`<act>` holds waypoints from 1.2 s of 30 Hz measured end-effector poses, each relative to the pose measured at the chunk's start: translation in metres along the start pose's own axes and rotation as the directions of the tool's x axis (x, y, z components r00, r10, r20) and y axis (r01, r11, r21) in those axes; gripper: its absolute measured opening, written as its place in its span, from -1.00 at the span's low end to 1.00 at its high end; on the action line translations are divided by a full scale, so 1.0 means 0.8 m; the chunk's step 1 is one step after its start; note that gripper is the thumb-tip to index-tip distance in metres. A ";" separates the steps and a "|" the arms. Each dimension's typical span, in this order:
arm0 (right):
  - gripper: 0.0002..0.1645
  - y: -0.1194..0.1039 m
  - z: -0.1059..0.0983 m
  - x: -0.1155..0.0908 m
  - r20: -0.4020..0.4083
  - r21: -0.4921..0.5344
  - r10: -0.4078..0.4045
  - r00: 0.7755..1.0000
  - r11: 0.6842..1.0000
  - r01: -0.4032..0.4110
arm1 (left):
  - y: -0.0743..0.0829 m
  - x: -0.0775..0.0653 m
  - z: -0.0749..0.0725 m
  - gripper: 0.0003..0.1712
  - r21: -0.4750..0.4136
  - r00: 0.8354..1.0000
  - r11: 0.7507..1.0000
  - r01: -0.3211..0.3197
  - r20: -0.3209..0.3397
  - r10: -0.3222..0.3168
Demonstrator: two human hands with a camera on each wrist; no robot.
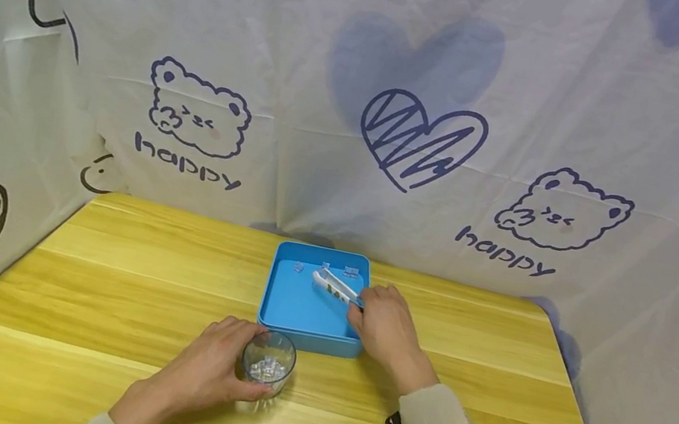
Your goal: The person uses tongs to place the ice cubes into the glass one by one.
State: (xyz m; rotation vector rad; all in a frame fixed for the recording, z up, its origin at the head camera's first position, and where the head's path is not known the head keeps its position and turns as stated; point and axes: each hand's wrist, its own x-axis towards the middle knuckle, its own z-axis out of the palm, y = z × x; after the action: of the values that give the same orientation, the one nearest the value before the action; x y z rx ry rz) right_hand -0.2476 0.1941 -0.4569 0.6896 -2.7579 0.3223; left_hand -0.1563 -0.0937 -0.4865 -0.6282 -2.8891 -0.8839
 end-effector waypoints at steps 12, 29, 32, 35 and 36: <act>-0.77 -0.017 -0.021 -0.050 -0.090 0.066 -0.014 0.996 0.998 0.020 | -0.002 -0.002 0.001 -0.02 -0.008 1.000 1.000 0.000 0.002 0.000; -0.94 -0.062 -0.050 -0.111 -0.159 0.203 -0.049 0.986 0.976 0.081 | 0.000 0.000 -0.001 -0.03 -0.011 1.000 1.000 -0.011 0.004 0.011; -0.90 -0.067 -0.049 -0.117 -0.190 0.220 -0.086 0.978 0.967 0.128 | 0.000 0.000 -0.001 -0.02 -0.009 1.000 1.000 -0.008 0.005 0.008; -0.87 -0.069 -0.047 -0.122 -0.217 0.227 -0.112 0.970 0.960 0.162 | 0.001 -0.001 -0.002 -0.02 -0.006 1.000 1.000 -0.009 0.007 0.009; -0.86 -0.069 -0.046 -0.123 -0.224 0.229 -0.119 0.967 0.958 0.171 | 0.001 -0.001 -0.002 -0.02 -0.004 1.000 1.000 -0.010 0.008 0.010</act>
State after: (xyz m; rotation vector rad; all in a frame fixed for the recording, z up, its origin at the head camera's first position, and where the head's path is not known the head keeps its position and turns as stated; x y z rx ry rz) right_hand -0.1293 0.1984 -0.4462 0.8614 -2.4755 0.6733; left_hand -0.1554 -0.0940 -0.4849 -0.6469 -2.8893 -0.8881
